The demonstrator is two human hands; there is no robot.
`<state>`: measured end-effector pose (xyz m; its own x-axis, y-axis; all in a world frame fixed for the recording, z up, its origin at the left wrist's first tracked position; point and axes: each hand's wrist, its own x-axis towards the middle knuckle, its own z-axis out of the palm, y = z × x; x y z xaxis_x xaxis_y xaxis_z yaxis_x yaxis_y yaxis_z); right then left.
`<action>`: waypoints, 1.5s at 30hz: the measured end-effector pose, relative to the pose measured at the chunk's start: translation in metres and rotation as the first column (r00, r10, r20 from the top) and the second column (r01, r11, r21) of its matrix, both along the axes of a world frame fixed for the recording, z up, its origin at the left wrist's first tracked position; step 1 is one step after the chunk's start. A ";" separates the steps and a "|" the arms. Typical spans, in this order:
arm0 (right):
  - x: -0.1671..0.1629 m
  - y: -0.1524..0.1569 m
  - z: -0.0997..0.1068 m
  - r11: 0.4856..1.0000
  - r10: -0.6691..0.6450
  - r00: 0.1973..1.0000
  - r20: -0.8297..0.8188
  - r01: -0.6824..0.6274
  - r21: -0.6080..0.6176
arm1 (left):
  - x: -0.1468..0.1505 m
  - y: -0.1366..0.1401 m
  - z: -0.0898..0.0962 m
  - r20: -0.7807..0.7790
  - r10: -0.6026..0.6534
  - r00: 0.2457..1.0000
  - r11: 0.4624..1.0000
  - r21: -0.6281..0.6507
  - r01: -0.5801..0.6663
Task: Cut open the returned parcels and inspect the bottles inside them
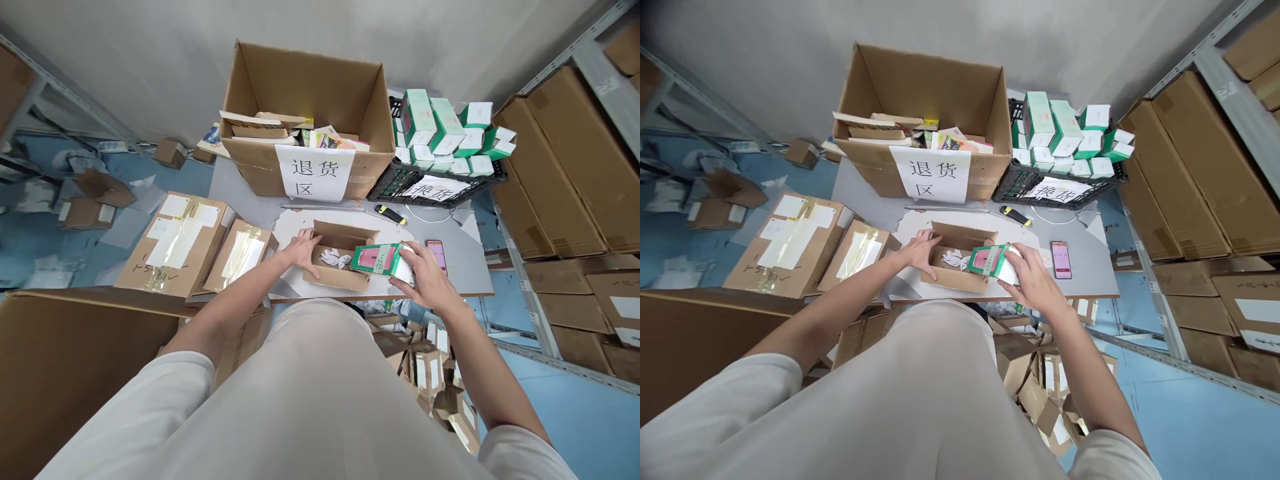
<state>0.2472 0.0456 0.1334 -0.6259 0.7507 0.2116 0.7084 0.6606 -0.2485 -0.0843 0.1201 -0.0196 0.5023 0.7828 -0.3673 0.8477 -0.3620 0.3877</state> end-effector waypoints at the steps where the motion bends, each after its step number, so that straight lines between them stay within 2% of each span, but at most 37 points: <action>1: 0.001 -0.002 -0.001 1.000 -0.001 1.000 -0.006 0.001 0.000 | 0.000 -0.001 -0.001 0.009 -0.007 1.000 1.000 0.010 0.006; 4: 0.005 -0.004 0.001 1.000 0.004 1.000 -0.029 -0.004 -0.001 | 0.000 -0.003 -0.002 0.037 -0.015 0.999 1.000 0.023 0.014; 7: 0.007 -0.003 0.003 1.000 -0.016 0.999 -0.044 0.015 -0.002 | -0.002 0.003 -0.004 0.055 0.032 0.998 0.999 0.041 -0.034; 10: 0.008 0.000 0.005 0.999 -0.036 0.998 -0.054 0.036 0.013 | -0.008 0.021 -0.007 0.073 0.122 0.990 0.990 0.055 -0.126; 15: 0.000 0.005 0.005 0.999 -0.033 0.998 -0.053 0.034 0.021 | -0.022 0.052 -0.007 0.053 0.240 0.969 0.971 -0.017 -0.240; 18: -0.009 0.008 -0.001 1.000 -0.019 0.999 -0.038 0.018 -0.021 | -0.027 0.059 -0.001 0.042 0.242 0.969 0.970 0.013 -0.243; 21: -0.021 0.008 -0.019 0.994 -0.016 0.999 -0.029 0.013 -0.104 | -0.030 0.058 0.005 0.010 0.216 0.976 0.972 0.094 -0.216; 26: -0.051 0.007 -0.074 0.961 -0.049 0.999 0.000 0.047 -0.272 | -0.029 0.036 0.017 -0.013 0.254 0.967 0.950 0.193 -0.247; 29: -0.069 0.009 -0.104 0.933 -0.034 0.998 0.043 0.047 -0.356 | -0.021 0.001 0.025 0.051 0.325 0.944 0.911 0.252 -0.327; 31: -0.076 0.011 -0.117 0.921 0.011 0.999 0.043 0.007 -0.389 | -0.010 -0.028 0.027 0.165 0.291 0.942 0.901 0.285 -0.328; 33: -0.079 0.011 -0.124 0.914 0.066 0.998 -0.008 -0.064 -0.401 | 0.005 -0.054 0.025 0.320 0.120 0.940 0.947 0.249 -0.205; 35: -0.077 0.010 -0.127 0.907 0.106 0.989 -0.107 -0.140 -0.396 | 0.021 -0.069 0.018 0.466 0.039 0.884 0.978 0.165 -0.130; 39: -0.068 0.003 -0.128 0.909 0.051 0.947 -0.316 -0.175 -0.378 | 0.042 -0.072 0.003 0.626 0.142 0.767 0.986 -0.021 -0.165; 43: -0.061 -0.008 -0.126 0.903 -0.195 0.876 -0.440 -0.014 -0.429 | 0.044 -0.069 -0.002 0.690 0.193 0.698 0.976 -0.063 -0.208; 45: -0.062 -0.012 -0.124 0.911 -0.245 0.861 -0.445 0.047 -0.411 | 0.046 -0.072 -0.003 0.711 0.204 0.673 0.972 -0.063 -0.227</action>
